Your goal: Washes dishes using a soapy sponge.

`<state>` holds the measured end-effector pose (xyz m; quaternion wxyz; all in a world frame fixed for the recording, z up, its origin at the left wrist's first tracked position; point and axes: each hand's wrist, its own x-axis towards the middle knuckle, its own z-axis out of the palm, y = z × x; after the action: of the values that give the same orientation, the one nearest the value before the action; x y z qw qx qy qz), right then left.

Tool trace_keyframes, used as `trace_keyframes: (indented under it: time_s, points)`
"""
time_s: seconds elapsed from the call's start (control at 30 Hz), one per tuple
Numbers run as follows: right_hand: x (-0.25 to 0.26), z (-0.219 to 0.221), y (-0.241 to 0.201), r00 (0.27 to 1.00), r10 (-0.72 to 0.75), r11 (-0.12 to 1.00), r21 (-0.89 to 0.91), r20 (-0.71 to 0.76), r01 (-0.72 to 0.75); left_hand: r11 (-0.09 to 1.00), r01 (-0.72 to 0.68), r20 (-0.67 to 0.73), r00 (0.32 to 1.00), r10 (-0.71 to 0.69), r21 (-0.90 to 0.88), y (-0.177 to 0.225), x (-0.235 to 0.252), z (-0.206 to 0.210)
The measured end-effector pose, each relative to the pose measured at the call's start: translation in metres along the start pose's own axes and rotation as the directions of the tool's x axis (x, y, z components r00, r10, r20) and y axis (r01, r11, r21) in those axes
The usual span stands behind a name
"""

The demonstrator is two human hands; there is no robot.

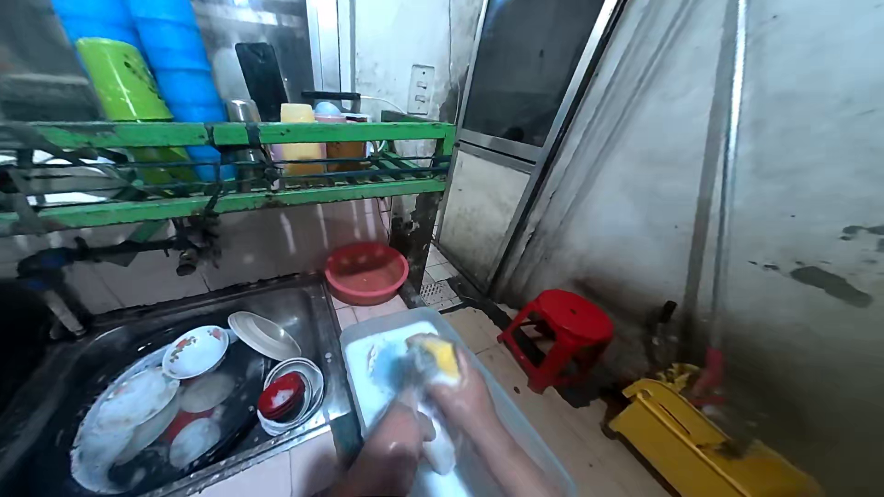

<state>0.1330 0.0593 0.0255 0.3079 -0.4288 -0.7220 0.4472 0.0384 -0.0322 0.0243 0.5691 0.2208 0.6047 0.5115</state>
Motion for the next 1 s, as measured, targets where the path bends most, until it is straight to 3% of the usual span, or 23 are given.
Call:
trace_keyframes:
  time_s: [0.07,0.13,0.2,0.27,0.3,0.33,0.4,0.43,0.47,0.57,0.6,0.67,0.7,0.77,0.83,0.87,0.9,0.97,1.0]
  points:
    - [0.028,-0.016,0.014,0.974,0.210,0.967,0.162,-0.083,-0.194,0.999,-0.035,0.055,0.998,0.033,0.040,0.004,-0.006,0.001]
    - [0.036,-0.024,0.014,0.954,0.274,0.950,0.189,-0.121,-0.248,0.998,-0.037,0.077,0.996,0.034,0.048,0.009,-0.012,-0.001]
    - [0.017,-0.022,-0.010,0.988,0.143,0.990,0.018,-0.060,-0.142,0.998,0.045,0.095,0.994,-0.049,0.044,0.010,-0.009,-0.006]
    - [-0.005,-0.005,-0.020,0.985,-0.172,0.976,-0.132,0.032,0.175,0.996,0.079,0.167,0.982,-0.083,0.031,0.008,-0.001,-0.013]
    - [-0.008,0.002,-0.017,0.955,-0.294,0.947,-0.128,0.033,0.295,0.997,0.079,0.177,0.981,-0.079,0.005,0.009,-0.001,-0.015]
    - [-0.005,0.004,-0.012,0.951,-0.308,0.948,-0.087,0.005,0.307,0.998,0.053,0.169,0.985,-0.047,-0.031,0.009,-0.001,-0.015]
    - [0.010,-0.006,-0.006,0.995,-0.062,0.998,-0.013,-0.080,0.061,0.989,0.025,0.104,0.995,-0.010,-0.145,0.012,-0.005,-0.011]
    - [0.018,-0.010,-0.003,0.988,0.095,0.995,0.028,-0.118,-0.093,0.975,0.004,0.050,0.999,0.007,-0.222,0.015,-0.007,-0.007]
    - [0.022,-0.009,0.001,0.974,0.164,0.986,0.064,-0.156,-0.155,0.955,-0.033,-0.017,0.999,0.030,-0.295,0.018,-0.007,-0.002]
    - [-0.006,0.023,0.004,0.968,0.047,0.981,0.196,-0.247,0.003,0.906,-0.231,-0.223,0.962,0.158,-0.353,0.022,0.000,0.014]
    - [-0.013,0.034,0.006,0.962,0.026,0.953,0.296,-0.273,0.059,0.909,-0.319,-0.258,0.933,0.251,-0.269,0.018,0.002,0.018]
    - [-0.012,0.038,0.008,0.963,0.068,0.890,0.453,-0.260,0.059,0.847,-0.523,-0.239,0.814,0.529,0.094,-0.002,0.006,0.026]
    - [-0.011,0.029,0.001,0.971,0.153,0.856,0.515,-0.186,-0.037,0.741,-0.599,-0.176,0.729,0.661,0.304,-0.013,0.008,0.031]
    - [-0.015,0.003,-0.027,0.936,0.348,0.727,0.614,0.057,-0.307,0.384,-0.693,0.034,0.507,0.861,0.610,-0.033,0.022,0.035]
    - [-0.025,0.001,-0.006,0.970,0.143,0.629,0.739,0.195,-0.242,0.070,-0.707,0.270,0.358,0.894,0.704,-0.032,0.034,0.023]
    - [-0.028,0.003,-0.020,0.927,0.278,0.549,0.750,0.252,-0.369,0.029,-0.735,0.327,0.336,0.883,0.678,-0.023,0.036,0.013]
    - [-0.026,0.007,-0.036,0.836,0.467,0.460,0.728,0.288,-0.508,0.075,-0.747,0.328,0.376,0.866,0.660,-0.015,0.039,0.002]
    - [-0.016,0.023,0.001,0.884,0.359,0.547,0.700,0.300,-0.460,0.330,-0.701,0.186,0.551,0.814,0.632,-0.002,0.049,-0.027]
    - [-0.013,0.024,0.014,0.912,0.307,0.676,0.612,0.271,-0.410,0.421,-0.626,0.088,0.618,0.781,0.656,0.003,0.058,-0.047]
